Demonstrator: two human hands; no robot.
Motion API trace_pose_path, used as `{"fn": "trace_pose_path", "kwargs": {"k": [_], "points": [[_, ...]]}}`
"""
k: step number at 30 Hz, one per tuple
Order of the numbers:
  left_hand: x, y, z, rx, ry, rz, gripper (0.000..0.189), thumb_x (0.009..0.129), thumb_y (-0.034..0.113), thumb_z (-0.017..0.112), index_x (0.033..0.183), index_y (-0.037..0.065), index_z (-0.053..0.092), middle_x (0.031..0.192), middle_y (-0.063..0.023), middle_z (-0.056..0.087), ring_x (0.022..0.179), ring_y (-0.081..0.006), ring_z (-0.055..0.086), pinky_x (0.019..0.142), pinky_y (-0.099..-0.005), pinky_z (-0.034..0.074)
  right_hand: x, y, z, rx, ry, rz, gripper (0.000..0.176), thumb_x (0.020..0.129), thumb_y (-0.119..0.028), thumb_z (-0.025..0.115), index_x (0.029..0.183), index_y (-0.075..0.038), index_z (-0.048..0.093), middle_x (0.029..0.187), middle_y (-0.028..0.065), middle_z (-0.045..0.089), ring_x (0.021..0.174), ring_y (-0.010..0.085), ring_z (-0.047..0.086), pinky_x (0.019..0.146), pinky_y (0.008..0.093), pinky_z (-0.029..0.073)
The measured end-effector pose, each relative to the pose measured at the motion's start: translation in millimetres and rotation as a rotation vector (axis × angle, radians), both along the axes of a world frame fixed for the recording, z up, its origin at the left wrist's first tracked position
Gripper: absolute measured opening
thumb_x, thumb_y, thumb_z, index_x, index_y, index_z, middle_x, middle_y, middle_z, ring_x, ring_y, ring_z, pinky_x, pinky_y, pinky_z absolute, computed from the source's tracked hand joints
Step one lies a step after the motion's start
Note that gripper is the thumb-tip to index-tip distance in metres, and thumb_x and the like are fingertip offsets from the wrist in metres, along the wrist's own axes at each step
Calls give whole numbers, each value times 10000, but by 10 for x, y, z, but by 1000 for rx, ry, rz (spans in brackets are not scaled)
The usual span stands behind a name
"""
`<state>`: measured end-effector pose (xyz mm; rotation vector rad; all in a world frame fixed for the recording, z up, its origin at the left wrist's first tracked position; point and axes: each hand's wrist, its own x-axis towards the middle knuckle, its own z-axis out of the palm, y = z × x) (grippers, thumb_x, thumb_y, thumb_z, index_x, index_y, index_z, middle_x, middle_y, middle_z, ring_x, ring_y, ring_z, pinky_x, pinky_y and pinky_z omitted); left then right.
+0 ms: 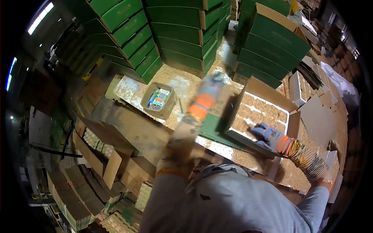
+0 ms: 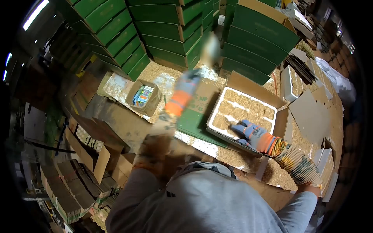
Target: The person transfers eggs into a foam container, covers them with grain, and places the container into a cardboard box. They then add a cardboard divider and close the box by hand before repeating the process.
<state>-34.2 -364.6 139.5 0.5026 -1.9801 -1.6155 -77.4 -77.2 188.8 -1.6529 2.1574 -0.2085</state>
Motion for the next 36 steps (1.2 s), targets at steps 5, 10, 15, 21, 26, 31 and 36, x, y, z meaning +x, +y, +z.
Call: {"fn": "trace_pose_path", "kwargs": {"k": [5,10,15,21,26,31,36], "points": [[794,-1488,-368,-743,-819,410,311,758,279,526,984,96,638,1067,-127,603,969,-300,575,850,-373,452,-71,100,20,63,-120,-124,335,830,-262,516,1140,-134,515,1100,134,512,976,331,540,841,398,435],[984,-2494,-1755,-1017,-1061,79,336,846,330,440,950,78,635,896,-186,629,812,-360,608,725,-461,485,-263,113,-239,-4,-242,-202,373,827,-295,564,1168,-146,539,1059,126,577,946,286,576,823,364,453],[885,-2180,-1273,-1085,-1068,120,430,791,462,542,963,73,603,949,-171,634,881,-328,614,752,-416,484,-665,893,211,-787,-338,-823,410,807,-225,639,1173,-75,533,1030,112,603,890,183,585,813,287,456],[948,-2618,-1538,-786,-1019,213,450,765,420,592,1017,46,585,1043,-178,599,968,-337,572,828,-414,446,-598,1675,-376,429,254,-1053,1052,576,-573,710,1385,-105,227,1348,292,274,1269,403,263,1034,442,249],[828,-2272,-868,-927,-971,475,506,661,494,644,916,57,636,949,-181,625,920,-331,584,792,-401,452,-330,1450,-1052,544,269,-807,1166,525,-570,717,1411,-91,129,1392,304,189,1304,437,188,1041,506,205],[743,-1891,-659,-1156,-913,488,493,614,561,658,794,103,672,820,-124,657,771,-325,621,670,-409,480,-363,1901,-1318,156,291,-1057,1028,584,-479,704,1380,-51,215,1362,304,259,1254,440,283,1015,487,262],[941,-1895,-555,-302,-654,369,286,660,355,627,712,74,628,786,-139,645,777,-294,607,677,-366,465,-91,1717,-1074,187,364,-866,909,596,-404,705,1330,-27,323,1320,319,300,1225,451,304,985,491,284]]}}
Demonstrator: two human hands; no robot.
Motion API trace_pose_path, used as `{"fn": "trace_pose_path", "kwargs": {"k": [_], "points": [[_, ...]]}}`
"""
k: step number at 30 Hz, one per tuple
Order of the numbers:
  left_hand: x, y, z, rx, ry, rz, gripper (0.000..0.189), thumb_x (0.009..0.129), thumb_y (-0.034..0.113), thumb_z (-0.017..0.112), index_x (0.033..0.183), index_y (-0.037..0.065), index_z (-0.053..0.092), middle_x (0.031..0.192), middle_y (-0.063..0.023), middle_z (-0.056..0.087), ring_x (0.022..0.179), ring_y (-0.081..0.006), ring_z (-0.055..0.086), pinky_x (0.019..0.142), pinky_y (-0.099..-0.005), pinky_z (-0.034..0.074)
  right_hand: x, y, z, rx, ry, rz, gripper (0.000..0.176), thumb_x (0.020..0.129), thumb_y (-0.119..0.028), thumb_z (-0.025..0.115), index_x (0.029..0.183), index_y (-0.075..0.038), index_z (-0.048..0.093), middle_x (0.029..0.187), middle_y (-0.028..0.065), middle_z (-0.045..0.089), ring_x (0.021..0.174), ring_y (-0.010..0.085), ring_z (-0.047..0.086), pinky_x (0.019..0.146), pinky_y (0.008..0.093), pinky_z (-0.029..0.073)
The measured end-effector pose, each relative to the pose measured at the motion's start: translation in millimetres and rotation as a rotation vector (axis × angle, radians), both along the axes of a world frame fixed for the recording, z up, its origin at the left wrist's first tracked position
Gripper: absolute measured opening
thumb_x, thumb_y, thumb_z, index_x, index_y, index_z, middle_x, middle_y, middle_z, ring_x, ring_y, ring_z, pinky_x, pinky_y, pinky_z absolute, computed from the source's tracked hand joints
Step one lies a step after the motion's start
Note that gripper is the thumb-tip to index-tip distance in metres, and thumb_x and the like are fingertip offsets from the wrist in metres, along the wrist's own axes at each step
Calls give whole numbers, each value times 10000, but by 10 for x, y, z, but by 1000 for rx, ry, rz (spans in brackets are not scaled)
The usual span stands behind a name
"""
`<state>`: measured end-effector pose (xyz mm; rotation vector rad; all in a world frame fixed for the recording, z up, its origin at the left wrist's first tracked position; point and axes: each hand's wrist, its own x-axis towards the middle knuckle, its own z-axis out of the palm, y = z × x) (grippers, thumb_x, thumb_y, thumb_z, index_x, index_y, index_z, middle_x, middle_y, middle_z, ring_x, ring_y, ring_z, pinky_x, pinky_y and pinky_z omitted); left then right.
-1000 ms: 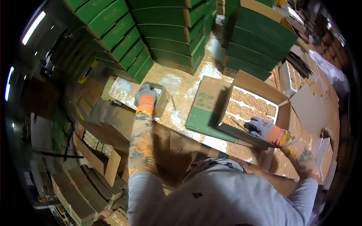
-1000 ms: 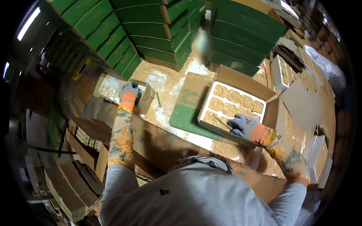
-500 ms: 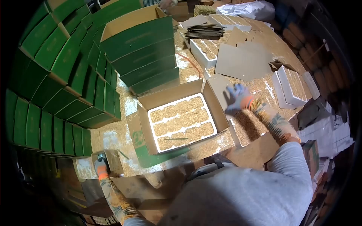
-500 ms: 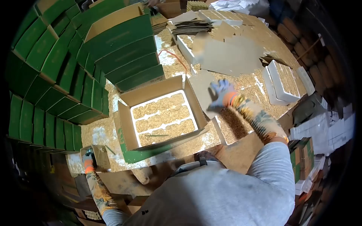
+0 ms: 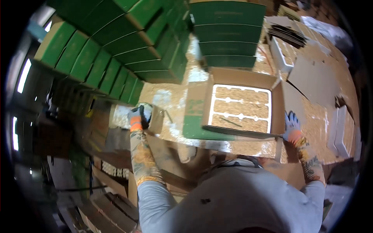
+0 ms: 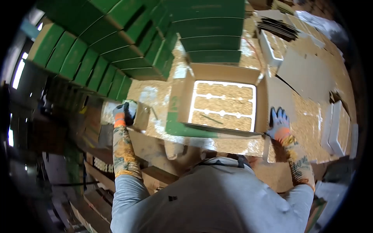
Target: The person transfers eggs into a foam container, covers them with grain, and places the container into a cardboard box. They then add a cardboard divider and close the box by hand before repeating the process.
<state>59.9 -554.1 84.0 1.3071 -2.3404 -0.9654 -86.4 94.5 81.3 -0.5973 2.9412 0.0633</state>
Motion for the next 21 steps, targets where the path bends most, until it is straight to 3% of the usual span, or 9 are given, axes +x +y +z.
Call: {"fn": "trace_pose_path", "kwargs": {"k": [1,3,8,10,12,14,16,19,21], "points": [[85,-113,-5,-8,3,26,286,660,355,627,712,74,628,786,-139,645,777,-294,607,677,-366,465,16,35,-116,1,16,-22,841,638,-368,688,1322,-26,338,1320,316,303,1222,453,307,980,483,298],[185,-361,-170,-713,-394,-572,343,579,320,679,820,89,599,840,-148,621,808,-315,593,695,-374,469,-162,305,-585,27,98,48,756,688,-319,652,1319,-35,347,1310,301,328,1200,449,335,966,470,323],[374,-824,-573,-292,219,-551,268,582,243,674,781,80,599,809,-153,617,812,-346,574,701,-372,464,-236,536,-374,-268,242,19,344,824,-172,525,1160,-101,520,980,206,592,914,369,563,830,442,425],[395,-1164,-876,-483,268,-490,232,626,201,673,804,61,620,817,-172,621,781,-344,580,698,-375,463,-234,591,-161,-264,589,69,208,837,-153,531,1035,-118,586,796,149,615,681,305,580,631,398,454],[189,-548,-296,-71,364,44,224,675,171,674,860,48,647,859,-141,640,798,-265,591,708,-338,463,-326,629,180,-262,802,-3,199,836,-142,549,1025,-118,606,726,123,604,559,267,540,533,362,441],[-105,221,436,131,683,169,220,724,141,675,917,36,673,902,-109,660,816,-187,602,719,-301,462,-361,771,520,-194,1038,-47,222,846,-148,558,1056,-112,619,683,107,594,496,232,512,490,334,424],[-479,1030,973,145,1005,-111,169,738,21,662,903,-15,659,890,-117,656,804,-221,617,747,-337,491,-330,669,908,-446,947,-185,208,846,-117,558,1036,-71,630,739,106,623,550,223,555,510,317,430],[-841,2240,1318,-313,761,-812,261,727,199,689,968,102,664,1026,-116,625,1001,-254,559,899,-367,420,-119,-195,1514,-890,957,50,221,810,-25,544,1011,-60,630,824,135,643,651,252,614,586,320,481],[-876,2800,1264,-639,442,-1264,306,716,298,680,978,141,656,1094,-119,593,1089,-281,504,955,-386,372,34,-547,1734,-598,700,276,323,705,-49,571,1027,-73,588,854,116,622,743,273,608,664,346,499]]}}
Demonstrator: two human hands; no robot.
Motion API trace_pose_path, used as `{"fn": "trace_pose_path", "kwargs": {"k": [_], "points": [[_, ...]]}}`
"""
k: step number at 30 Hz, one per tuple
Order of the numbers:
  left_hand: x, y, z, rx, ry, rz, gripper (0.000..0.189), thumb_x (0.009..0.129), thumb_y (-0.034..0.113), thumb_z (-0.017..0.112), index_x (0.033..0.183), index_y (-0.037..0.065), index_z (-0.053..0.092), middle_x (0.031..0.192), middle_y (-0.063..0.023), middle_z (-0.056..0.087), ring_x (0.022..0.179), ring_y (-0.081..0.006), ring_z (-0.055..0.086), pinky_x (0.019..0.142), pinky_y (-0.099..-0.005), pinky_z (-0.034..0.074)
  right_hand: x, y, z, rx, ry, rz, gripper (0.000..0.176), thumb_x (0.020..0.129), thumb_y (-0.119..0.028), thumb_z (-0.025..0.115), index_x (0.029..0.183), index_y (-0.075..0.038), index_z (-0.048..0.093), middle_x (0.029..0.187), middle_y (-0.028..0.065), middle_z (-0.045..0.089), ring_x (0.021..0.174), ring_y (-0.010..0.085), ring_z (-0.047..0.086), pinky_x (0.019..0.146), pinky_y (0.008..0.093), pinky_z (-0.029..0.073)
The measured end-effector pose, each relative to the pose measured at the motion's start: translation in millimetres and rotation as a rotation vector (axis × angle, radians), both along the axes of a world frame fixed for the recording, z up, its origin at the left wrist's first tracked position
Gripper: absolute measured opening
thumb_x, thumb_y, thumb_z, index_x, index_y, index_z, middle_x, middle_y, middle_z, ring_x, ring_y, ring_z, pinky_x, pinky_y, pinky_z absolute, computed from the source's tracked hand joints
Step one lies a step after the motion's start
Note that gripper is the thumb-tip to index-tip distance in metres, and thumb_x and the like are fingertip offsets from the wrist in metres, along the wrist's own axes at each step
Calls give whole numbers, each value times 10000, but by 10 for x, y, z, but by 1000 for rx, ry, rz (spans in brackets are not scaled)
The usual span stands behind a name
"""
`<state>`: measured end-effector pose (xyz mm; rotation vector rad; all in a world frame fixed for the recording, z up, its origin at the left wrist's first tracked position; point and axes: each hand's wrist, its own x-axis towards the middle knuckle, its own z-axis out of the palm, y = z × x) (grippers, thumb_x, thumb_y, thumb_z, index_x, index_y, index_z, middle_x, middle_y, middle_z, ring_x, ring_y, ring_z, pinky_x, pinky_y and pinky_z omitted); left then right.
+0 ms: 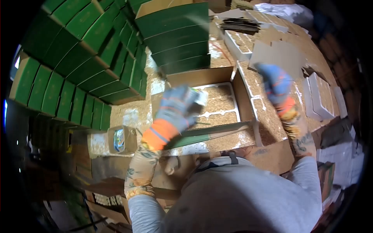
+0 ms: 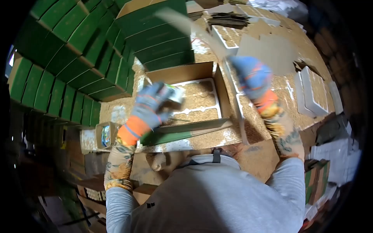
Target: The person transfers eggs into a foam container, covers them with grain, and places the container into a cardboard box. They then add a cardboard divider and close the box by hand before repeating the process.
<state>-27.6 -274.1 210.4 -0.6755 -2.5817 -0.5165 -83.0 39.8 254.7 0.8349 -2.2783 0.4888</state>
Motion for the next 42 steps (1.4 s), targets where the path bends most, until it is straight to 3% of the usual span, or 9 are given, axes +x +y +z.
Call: {"fn": "trace_pose_path", "kwargs": {"k": [7,13,19,21,23,25,27,35,42], "points": [[210,-528,378,850,-190,324,152,829,91,532,801,-21,632,790,-114,639,694,-162,607,675,-270,471,-76,-403,-672,703,-369,625,210,747,-158,550,947,-101,581,1082,94,566,1027,245,535,869,380,432],[-102,159,92,-117,-6,33,350,805,244,587,1127,110,561,1164,-164,502,1092,-290,473,933,-395,368,-53,-656,-373,1304,-416,442,204,837,-238,464,978,-187,603,1036,-8,595,1092,217,497,993,536,287],[-283,-987,-790,2088,-850,-338,398,896,310,496,1229,93,488,1139,-114,502,1079,-211,474,939,-350,376,-287,221,-653,-599,-1049,167,351,902,-172,487,1244,-98,466,1135,87,551,1038,164,536,832,334,469],[-211,-735,-916,1902,-1509,-752,482,914,364,458,1279,52,421,1215,-100,501,1117,-186,458,977,-338,363,-177,553,-944,-812,-1858,368,456,894,-209,513,1322,-130,377,1166,98,520,1056,167,520,764,298,493],[-107,-558,-1429,1802,-1046,-156,462,934,318,444,1318,70,376,1264,-61,473,1087,-168,508,907,-316,445,-143,316,-1118,-223,-991,683,544,879,-202,536,1370,-163,305,1177,128,507,1095,160,494,724,276,499],[-76,-285,-1301,1414,-1102,105,465,847,204,602,1236,24,422,1220,-76,494,982,-128,532,845,-267,447,-15,-18,-1203,-781,-1918,206,636,805,-200,604,1359,-106,304,1109,153,554,978,267,539,861,371,449],[-212,-261,-1466,763,-976,289,517,800,211,661,1224,38,419,1183,-92,516,875,-158,575,767,-294,486,38,-340,-1578,-448,-1096,131,671,773,-248,663,1335,-74,339,1107,153,557,953,252,543,840,362,455],[-230,130,-728,1547,-1061,-11,675,787,86,620,1366,72,274,1268,-116,439,1156,-202,448,919,-319,422,-161,120,-1442,-983,-1403,395,738,766,-360,665,1338,-38,328,1260,122,470,1080,182,493,911,300,412],[-1325,-145,254,1092,-221,-112,604,798,84,610,1324,-19,330,1309,-120,425,1186,-225,411,1004,-329,309,-1484,1236,-1376,-1846,-874,476,520,867,-268,506,1302,-18,370,1222,123,491,1029,194,535,913,326,429]]}}
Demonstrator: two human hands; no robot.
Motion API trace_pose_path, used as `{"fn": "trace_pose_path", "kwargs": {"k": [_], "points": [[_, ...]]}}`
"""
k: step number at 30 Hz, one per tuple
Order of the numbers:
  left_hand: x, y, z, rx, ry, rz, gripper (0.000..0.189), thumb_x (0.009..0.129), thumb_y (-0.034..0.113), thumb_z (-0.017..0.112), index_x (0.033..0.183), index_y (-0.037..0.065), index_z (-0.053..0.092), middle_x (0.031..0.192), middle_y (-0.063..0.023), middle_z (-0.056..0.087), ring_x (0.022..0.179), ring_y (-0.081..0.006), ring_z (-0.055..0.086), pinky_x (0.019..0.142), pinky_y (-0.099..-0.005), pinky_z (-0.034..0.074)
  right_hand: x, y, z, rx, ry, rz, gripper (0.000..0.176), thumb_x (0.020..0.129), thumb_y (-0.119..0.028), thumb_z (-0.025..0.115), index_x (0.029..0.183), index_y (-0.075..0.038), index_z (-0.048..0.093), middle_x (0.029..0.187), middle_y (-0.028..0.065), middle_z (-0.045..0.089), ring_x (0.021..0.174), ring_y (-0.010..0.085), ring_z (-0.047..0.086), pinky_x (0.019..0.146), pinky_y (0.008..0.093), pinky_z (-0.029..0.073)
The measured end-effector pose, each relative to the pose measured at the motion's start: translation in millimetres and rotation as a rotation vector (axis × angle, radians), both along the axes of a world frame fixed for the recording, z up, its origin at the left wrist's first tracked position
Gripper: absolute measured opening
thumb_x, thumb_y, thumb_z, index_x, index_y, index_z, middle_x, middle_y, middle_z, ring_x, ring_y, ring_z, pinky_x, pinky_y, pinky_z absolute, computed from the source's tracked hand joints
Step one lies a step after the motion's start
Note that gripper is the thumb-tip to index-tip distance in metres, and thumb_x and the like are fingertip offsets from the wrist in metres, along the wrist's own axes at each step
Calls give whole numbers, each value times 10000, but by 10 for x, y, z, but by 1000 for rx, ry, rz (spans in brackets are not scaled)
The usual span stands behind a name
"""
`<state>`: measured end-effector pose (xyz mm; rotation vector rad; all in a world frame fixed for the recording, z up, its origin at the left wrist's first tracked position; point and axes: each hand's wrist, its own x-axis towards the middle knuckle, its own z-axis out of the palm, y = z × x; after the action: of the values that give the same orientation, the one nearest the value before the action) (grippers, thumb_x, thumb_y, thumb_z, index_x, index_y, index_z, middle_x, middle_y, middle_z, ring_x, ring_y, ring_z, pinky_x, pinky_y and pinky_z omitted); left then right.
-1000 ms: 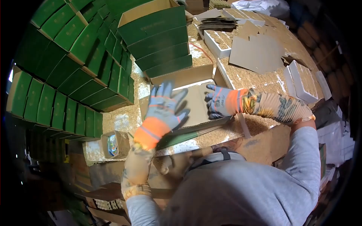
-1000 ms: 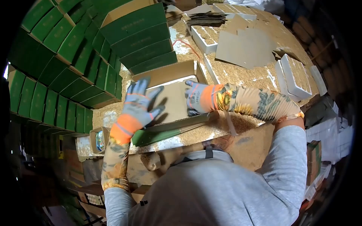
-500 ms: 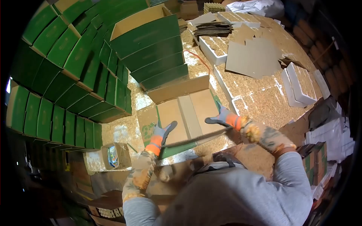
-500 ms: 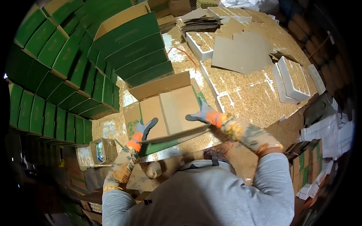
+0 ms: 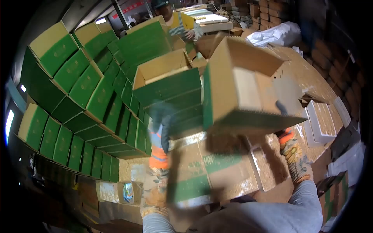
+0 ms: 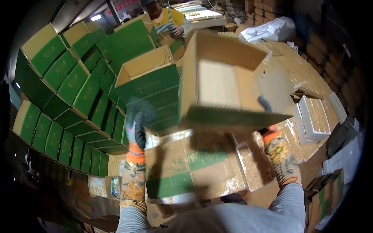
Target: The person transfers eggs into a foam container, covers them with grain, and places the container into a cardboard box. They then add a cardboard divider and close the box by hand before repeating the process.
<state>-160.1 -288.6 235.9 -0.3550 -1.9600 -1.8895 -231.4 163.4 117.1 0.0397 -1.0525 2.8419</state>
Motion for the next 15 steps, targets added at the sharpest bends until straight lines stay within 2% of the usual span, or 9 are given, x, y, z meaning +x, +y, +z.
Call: {"fn": "trace_pose_path", "kwargs": {"k": [1,2,3,5,8,10,13,14,15], "points": [[-238,-63,127,7,307,304,709,734,23,672,1342,-6,309,1344,-128,385,1214,-221,378,1015,-316,296,-256,131,203,-11,45,-48,504,871,-267,500,1293,-18,379,1217,121,496,1028,193,535,911,325,428],[-383,-234,281,-171,437,543,823,671,-4,732,1361,8,282,1369,-121,347,1237,-213,343,1007,-308,310,-535,223,395,-13,88,-82,489,875,-266,495,1283,-19,389,1212,120,500,1026,193,535,908,324,427],[-548,-411,337,-244,465,581,864,655,0,749,1373,21,267,1402,-106,293,1264,-206,297,1009,-301,307,-799,235,600,-7,124,-98,475,878,-264,489,1274,-19,398,1207,118,505,1025,192,535,906,323,427],[-901,-675,169,63,383,293,715,734,-10,676,1348,4,312,1356,-87,377,1222,-192,369,995,-307,324,-1224,76,920,16,184,-61,446,886,-262,479,1256,-21,416,1197,114,514,1022,191,534,901,321,425],[-1086,-833,-151,-53,192,262,575,814,107,642,1314,2,377,1266,-87,474,1116,-166,453,936,-270,371,-1859,-589,1110,44,222,111,407,897,-257,462,1229,-23,444,1182,109,527,1019,188,534,893,318,422],[-1055,-807,-187,-18,119,299,417,925,224,464,1261,-22,436,1260,-101,484,1127,-182,452,959,-309,359,-2150,-1176,1058,80,233,279,384,904,-255,452,1211,-24,462,1173,105,536,1016,187,534,888,316,421],[-1048,-918,-323,-166,31,439,446,953,283,365,1264,-31,426,1296,-142,448,1178,-223,425,996,-323,329,-2468,-2144,922,136,234,589,354,916,-250,435,1184,-26,490,1158,100,549,1012,185,533,881,313,418],[-1255,-1178,-636,-26,34,306,491,937,320,420,1279,-32,409,1265,-129,475,1118,-204,459,960,-292,344,-2608,-2403,850,165,250,681,345,919,-249,430,1174,-27,499,1153,98,554,1011,184,533,878,312,417],[-1266,-1245,-585,-28,6,310,491,937,320,420,1279,-32,409,1265,-129,475,1118,-204,459,960,-292,344,-2863,-2601,759,242,305,730,338,923,-248,425,1165,-27,509,1148,96,558,1010,184,533,876,311,416]]}}
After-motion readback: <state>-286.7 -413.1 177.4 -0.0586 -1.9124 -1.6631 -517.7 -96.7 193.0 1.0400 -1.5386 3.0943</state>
